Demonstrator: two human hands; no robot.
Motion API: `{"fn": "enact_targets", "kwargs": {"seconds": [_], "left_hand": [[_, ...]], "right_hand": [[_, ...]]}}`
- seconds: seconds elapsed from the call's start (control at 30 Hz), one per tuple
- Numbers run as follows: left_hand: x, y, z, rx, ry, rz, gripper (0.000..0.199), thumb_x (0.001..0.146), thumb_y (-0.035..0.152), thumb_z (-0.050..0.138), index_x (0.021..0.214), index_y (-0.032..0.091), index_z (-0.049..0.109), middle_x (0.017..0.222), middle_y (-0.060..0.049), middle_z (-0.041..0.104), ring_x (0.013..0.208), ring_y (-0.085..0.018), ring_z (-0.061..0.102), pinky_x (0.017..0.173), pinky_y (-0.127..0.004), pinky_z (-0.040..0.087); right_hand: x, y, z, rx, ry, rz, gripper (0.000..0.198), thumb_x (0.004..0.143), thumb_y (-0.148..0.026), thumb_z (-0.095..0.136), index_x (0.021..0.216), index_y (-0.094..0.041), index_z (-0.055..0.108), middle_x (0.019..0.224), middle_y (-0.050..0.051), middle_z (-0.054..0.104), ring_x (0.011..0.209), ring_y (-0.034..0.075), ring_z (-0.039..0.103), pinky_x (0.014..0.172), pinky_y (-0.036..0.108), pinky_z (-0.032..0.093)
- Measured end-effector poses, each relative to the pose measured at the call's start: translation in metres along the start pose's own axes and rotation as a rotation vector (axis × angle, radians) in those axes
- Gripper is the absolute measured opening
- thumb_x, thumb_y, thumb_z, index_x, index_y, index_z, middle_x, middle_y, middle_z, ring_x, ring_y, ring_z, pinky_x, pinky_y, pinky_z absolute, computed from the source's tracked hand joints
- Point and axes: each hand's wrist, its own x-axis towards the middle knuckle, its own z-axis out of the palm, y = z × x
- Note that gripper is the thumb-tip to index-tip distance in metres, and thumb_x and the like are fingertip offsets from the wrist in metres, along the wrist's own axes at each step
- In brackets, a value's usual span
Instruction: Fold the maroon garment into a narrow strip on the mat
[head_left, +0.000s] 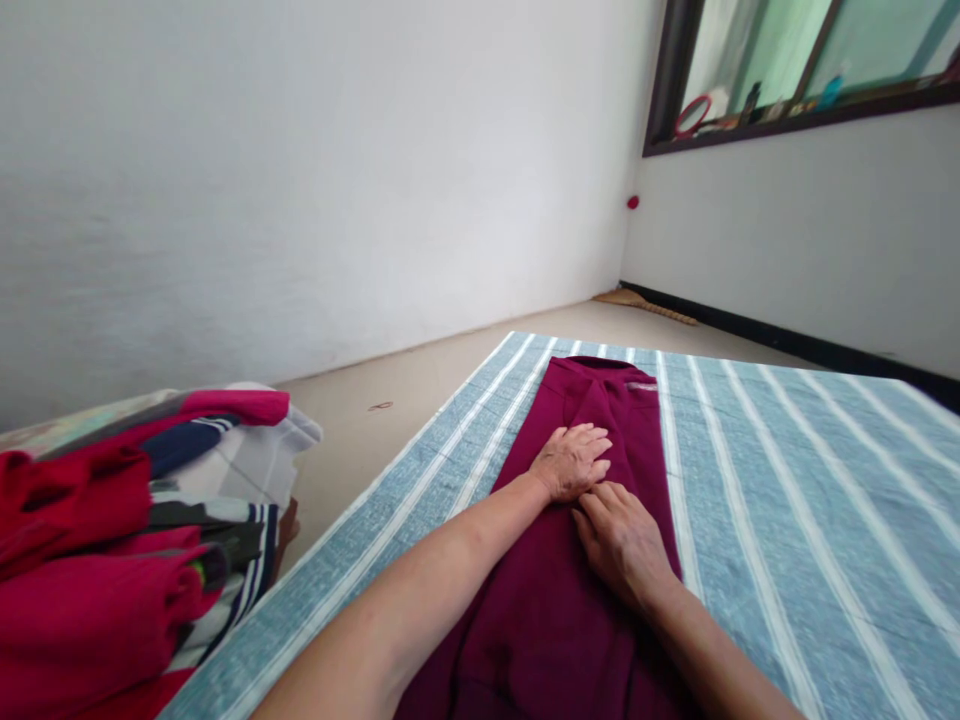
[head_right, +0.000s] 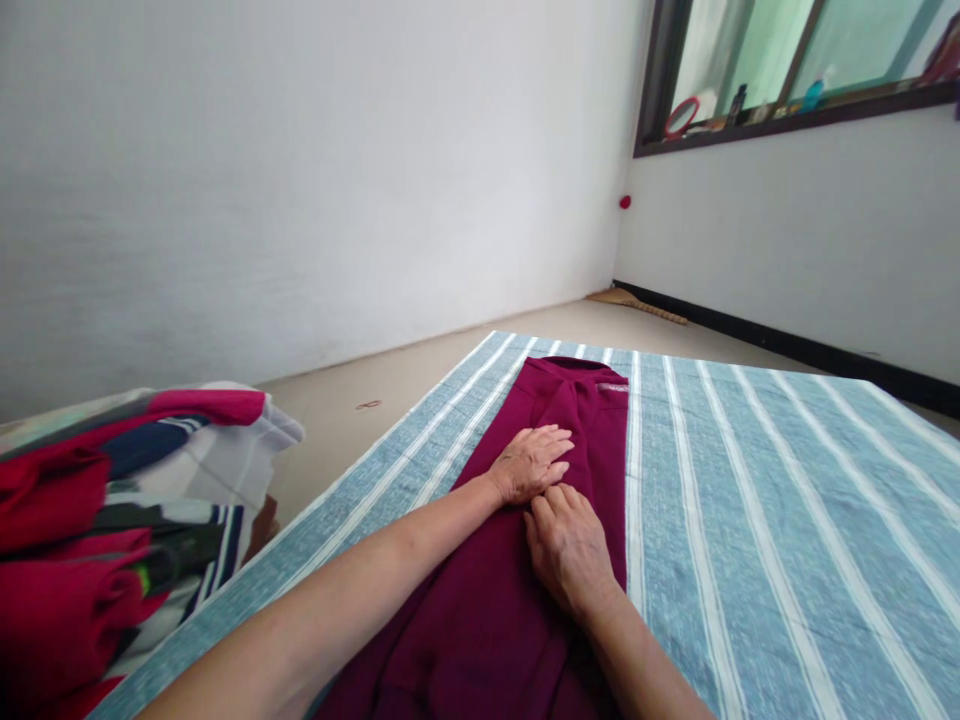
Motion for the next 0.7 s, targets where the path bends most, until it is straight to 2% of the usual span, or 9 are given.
{"fn": "enact_targets", "kwargs": {"seconds": [0.3, 0.7], "left_hand": [[0.0003, -0.0035, 0.0008, -0.012, 0.030, 0.009, 0.036, 0.091, 0.036, 0.041, 0.122, 0.022, 0.053, 0.137, -0.002, 0.047, 0.128, -0.019, 0.037, 0.102, -0.039, 0.032], [0.0003, -0.0026, -0.0039, -0.023, 0.022, -0.002, 0.036, 0.090, 0.035, 0.043, 0.122, 0.023, 0.053, 0.138, -0.001, 0.046, 0.129, -0.020, 0.036, 0.102, -0.038, 0.032]], "right_hand": [[0.0027, -0.0011, 0.0022, -0.011, 0.045, -0.014, 0.015, 0.089, -0.018, 0.045, 0.078, -0.019, 0.055, 0.076, 0.004, 0.054, 0.076, 0.018, 0.050, 0.074, 0.031, 0.038], [0.0038, -0.0032, 0.0022, -0.019, 0.016, 0.015, 0.015, 0.089, -0.018, 0.044, 0.078, -0.019, 0.055, 0.079, 0.005, 0.055, 0.077, 0.019, 0.048, 0.073, 0.033, 0.037]]}}
